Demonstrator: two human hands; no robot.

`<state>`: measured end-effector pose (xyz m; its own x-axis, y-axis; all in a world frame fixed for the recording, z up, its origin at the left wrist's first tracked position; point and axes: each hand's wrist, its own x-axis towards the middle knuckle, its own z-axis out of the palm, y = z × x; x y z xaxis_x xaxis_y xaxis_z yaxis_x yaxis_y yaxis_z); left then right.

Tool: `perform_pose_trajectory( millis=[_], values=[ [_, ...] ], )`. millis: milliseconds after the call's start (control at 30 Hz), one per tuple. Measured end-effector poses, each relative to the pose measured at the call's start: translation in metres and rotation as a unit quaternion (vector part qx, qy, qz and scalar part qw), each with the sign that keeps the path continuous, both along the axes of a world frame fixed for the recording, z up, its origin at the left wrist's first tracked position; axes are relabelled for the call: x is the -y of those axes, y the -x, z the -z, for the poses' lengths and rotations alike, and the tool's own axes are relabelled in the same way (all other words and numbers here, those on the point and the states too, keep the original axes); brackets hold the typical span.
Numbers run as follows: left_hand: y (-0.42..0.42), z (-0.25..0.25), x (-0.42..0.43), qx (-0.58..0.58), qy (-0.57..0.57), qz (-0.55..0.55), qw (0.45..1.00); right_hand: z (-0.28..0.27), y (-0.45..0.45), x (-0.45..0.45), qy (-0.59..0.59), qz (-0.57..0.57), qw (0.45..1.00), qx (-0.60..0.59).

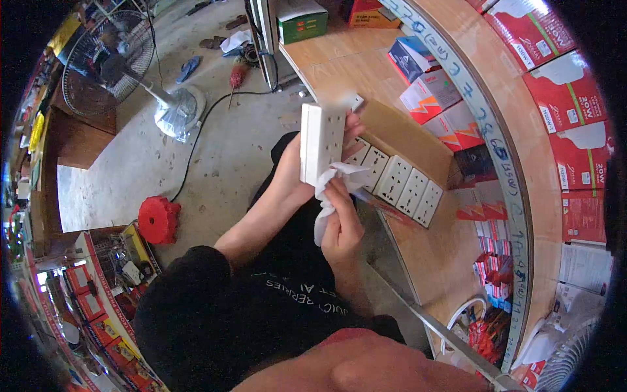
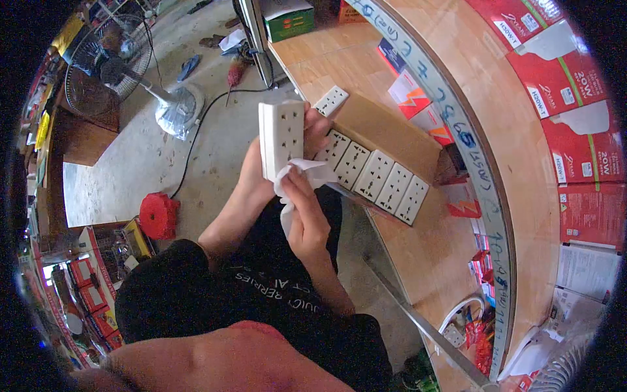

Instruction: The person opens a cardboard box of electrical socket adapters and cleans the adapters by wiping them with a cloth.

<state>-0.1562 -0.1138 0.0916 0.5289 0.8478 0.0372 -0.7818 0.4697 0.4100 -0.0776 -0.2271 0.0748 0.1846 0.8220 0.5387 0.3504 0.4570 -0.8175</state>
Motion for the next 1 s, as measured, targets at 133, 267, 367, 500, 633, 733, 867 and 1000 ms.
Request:
perform_pose_trajectory(
  millis=[133,267,367,500,633,733,867,1000],
  values=[
    [0.001,0.001,-0.007,0.124,0.045,0.058,0.99,-0.001,-0.001,0.005,-0.009,-0.019,1.0,0.01],
    [0.0,0.001,-0.008,0.243,0.091,0.139,0.956,0.001,-0.016,0.014,-0.029,0.047,0.998,-0.032],
    [-0.003,-0.002,-0.003,0.285,0.109,0.177,0.936,0.003,-0.021,0.018,-0.044,0.122,0.989,-0.067],
    [-0.009,0.002,-0.001,0.286,0.104,0.19,0.933,-0.018,-0.019,0.009,-0.032,-0.012,0.998,0.06],
    [-0.01,0.006,0.003,0.215,0.04,0.122,0.968,-0.01,-0.009,0.008,-0.016,0.017,0.995,0.099],
    [-0.009,0.011,0.004,0.15,0.018,0.078,0.985,-0.009,-0.007,0.006,-0.001,0.02,0.996,0.083],
    [-0.009,0.007,0.009,0.063,-0.033,0.035,0.997,-0.009,-0.009,0.001,-0.015,0.021,0.998,0.061],
    [-0.008,-0.002,0.014,0.009,-0.03,0.022,0.999,-0.005,-0.011,0.001,-0.017,0.024,1.0,-0.005]
  ],
)
